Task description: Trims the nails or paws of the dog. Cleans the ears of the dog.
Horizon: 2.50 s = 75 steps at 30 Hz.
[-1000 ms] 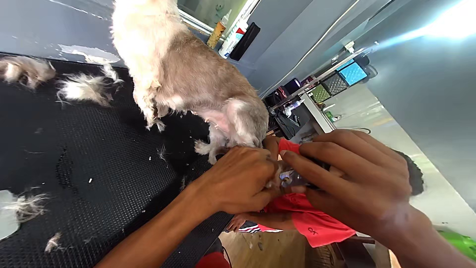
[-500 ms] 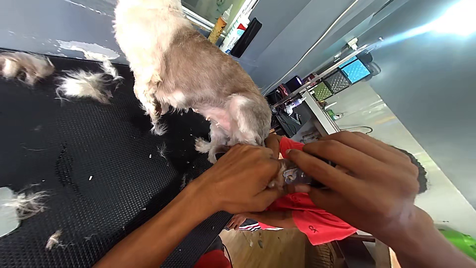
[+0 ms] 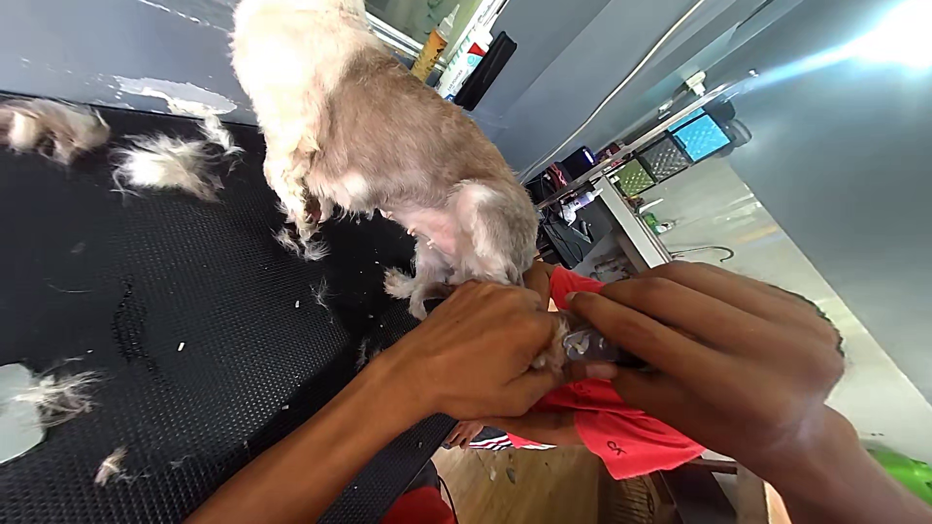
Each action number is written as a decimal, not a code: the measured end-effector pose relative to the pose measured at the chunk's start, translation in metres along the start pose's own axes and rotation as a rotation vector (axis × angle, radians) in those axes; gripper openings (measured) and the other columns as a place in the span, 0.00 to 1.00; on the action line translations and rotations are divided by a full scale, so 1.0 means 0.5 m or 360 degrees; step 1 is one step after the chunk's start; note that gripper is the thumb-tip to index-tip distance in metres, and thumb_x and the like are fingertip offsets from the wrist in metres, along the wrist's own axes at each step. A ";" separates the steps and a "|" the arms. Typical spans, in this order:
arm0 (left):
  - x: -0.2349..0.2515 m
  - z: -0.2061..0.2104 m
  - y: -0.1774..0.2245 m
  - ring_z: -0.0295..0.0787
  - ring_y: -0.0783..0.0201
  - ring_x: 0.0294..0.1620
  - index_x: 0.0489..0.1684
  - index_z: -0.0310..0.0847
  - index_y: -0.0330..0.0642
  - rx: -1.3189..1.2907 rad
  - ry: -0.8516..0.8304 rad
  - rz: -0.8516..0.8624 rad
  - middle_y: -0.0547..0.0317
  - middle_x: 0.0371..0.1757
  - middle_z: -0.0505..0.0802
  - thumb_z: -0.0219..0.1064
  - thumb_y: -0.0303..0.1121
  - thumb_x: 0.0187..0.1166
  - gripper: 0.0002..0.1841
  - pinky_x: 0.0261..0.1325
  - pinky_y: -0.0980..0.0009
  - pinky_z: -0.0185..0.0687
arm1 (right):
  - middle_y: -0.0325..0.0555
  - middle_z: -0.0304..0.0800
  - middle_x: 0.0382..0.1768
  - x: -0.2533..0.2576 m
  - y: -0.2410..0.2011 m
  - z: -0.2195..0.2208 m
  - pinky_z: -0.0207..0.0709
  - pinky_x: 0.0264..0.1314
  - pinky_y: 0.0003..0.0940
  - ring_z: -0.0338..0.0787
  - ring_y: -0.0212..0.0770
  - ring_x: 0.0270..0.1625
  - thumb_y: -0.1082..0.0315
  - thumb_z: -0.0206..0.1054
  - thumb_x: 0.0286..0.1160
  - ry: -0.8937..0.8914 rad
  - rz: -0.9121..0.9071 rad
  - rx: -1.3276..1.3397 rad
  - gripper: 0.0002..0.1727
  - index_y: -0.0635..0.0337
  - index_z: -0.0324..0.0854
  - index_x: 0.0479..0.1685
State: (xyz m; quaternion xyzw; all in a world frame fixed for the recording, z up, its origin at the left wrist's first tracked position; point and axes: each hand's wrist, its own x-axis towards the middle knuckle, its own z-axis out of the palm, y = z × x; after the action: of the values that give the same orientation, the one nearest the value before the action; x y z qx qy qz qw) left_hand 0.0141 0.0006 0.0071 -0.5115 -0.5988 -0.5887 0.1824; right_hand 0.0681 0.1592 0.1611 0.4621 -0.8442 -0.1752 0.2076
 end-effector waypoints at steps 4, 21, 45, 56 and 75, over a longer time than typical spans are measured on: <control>0.001 -0.001 -0.001 0.81 0.73 0.29 0.25 0.86 0.47 -0.0018 -0.0005 0.0013 0.70 0.23 0.82 0.62 0.44 0.84 0.17 0.33 0.71 0.75 | 0.47 0.88 0.31 -0.002 -0.001 0.004 0.74 0.31 0.35 0.86 0.43 0.34 0.66 0.66 0.73 0.0016 0.0023 0.0050 0.10 0.62 0.88 0.45; 0.001 -0.008 0.007 0.83 0.74 0.32 0.26 0.87 0.47 0.0039 -0.0042 0.0031 0.70 0.25 0.85 0.64 0.42 0.81 0.14 0.36 0.72 0.77 | 0.46 0.88 0.34 0.009 -0.008 -0.022 0.73 0.35 0.37 0.84 0.44 0.37 0.56 0.63 0.79 -0.0144 -0.0001 0.0062 0.17 0.56 0.90 0.52; 0.001 -0.002 0.020 0.82 0.75 0.30 0.24 0.86 0.48 -0.0035 0.0003 0.0009 0.70 0.23 0.83 0.62 0.40 0.81 0.15 0.34 0.73 0.76 | 0.51 0.89 0.36 -0.008 -0.015 -0.020 0.76 0.41 0.42 0.86 0.49 0.40 0.57 0.65 0.79 0.0008 -0.0023 -0.0092 0.17 0.59 0.89 0.56; 0.001 -0.002 0.020 0.81 0.75 0.29 0.19 0.83 0.49 -0.0035 0.0010 0.0013 0.71 0.22 0.82 0.63 0.38 0.79 0.14 0.33 0.73 0.75 | 0.50 0.89 0.37 -0.008 -0.016 -0.016 0.75 0.39 0.41 0.86 0.49 0.40 0.62 0.66 0.77 0.0015 -0.0008 -0.0050 0.14 0.59 0.89 0.54; 0.001 -0.001 0.020 0.82 0.74 0.31 0.27 0.87 0.49 0.0043 -0.0093 -0.0008 0.71 0.24 0.83 0.59 0.44 0.85 0.17 0.36 0.72 0.76 | 0.38 0.86 0.30 -0.010 -0.013 -0.018 0.71 0.29 0.26 0.82 0.32 0.32 0.65 0.67 0.66 -0.0096 0.0234 0.0203 0.14 0.55 0.92 0.48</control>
State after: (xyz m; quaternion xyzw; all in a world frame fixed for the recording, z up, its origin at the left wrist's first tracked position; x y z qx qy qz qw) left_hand 0.0219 -0.0017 0.0128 -0.5244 -0.6131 -0.5658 0.1702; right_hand 0.0796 0.1594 0.1645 0.4057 -0.8911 -0.1192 0.1647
